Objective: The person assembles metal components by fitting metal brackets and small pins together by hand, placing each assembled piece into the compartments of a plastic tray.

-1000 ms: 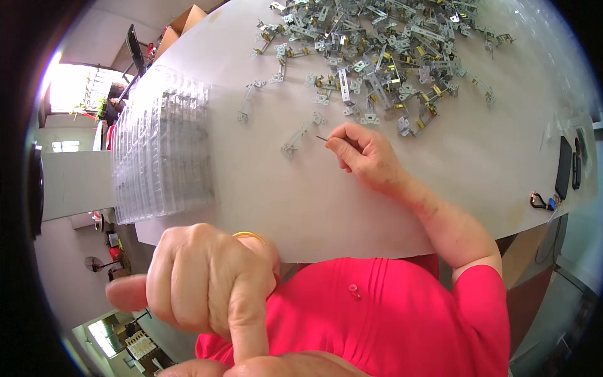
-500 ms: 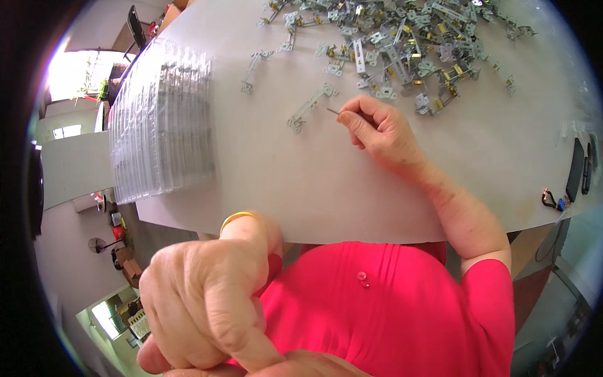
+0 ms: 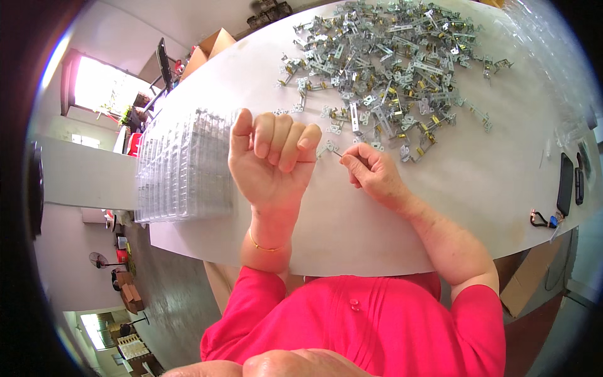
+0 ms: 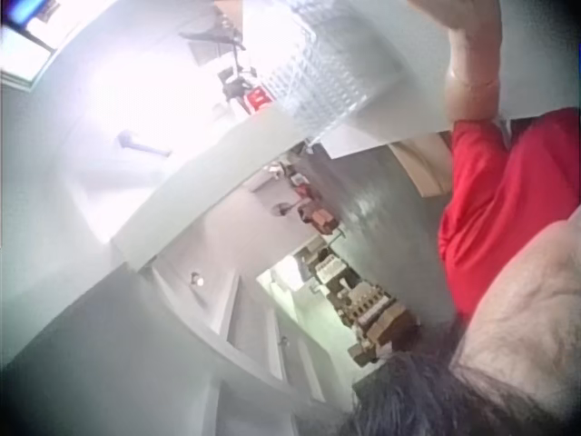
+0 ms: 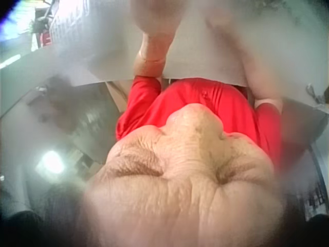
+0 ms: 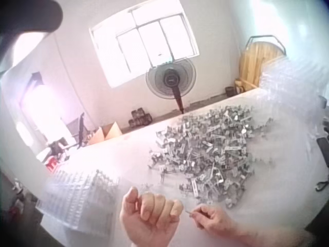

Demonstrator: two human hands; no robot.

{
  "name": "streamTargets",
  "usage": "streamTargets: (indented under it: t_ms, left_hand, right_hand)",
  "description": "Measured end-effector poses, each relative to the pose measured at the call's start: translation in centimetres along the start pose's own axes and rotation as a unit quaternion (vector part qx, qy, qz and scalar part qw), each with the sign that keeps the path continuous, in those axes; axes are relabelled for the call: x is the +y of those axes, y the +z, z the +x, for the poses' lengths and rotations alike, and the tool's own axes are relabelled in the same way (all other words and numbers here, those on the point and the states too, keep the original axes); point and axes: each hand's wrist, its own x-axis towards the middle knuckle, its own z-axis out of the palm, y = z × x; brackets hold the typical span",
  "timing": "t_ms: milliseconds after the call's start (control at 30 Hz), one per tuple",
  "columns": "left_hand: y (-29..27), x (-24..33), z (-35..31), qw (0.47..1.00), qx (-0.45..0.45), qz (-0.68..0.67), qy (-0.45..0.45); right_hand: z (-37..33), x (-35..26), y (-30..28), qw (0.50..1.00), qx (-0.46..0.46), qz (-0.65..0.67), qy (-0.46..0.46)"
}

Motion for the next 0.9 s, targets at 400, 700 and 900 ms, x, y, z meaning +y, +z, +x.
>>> streamTargets:
  t_ms: [400, 700, 900]
  left_hand:
    - [-1.2, 2.4, -0.8, 0.957, 0.034, 0.272, 0.091]
    - [-9.0, 2.1, -3.2, 0.352, 0.044, 0.916, 0.189]
    - [-11.8, 0.3, -3.8, 0.365, 0.050, 0.930, 0.024]
  right_hand:
    - [0.5, 0.0, -0.3, 0.999, -0.002, 0.001, -0.033]
    - [1.5, 0.7, 0.2, 0.998, 0.019, -0.030, -0.058]
    - [2.2, 1.9, -0.7, 0.997, 0.010, -0.023, -0.076]
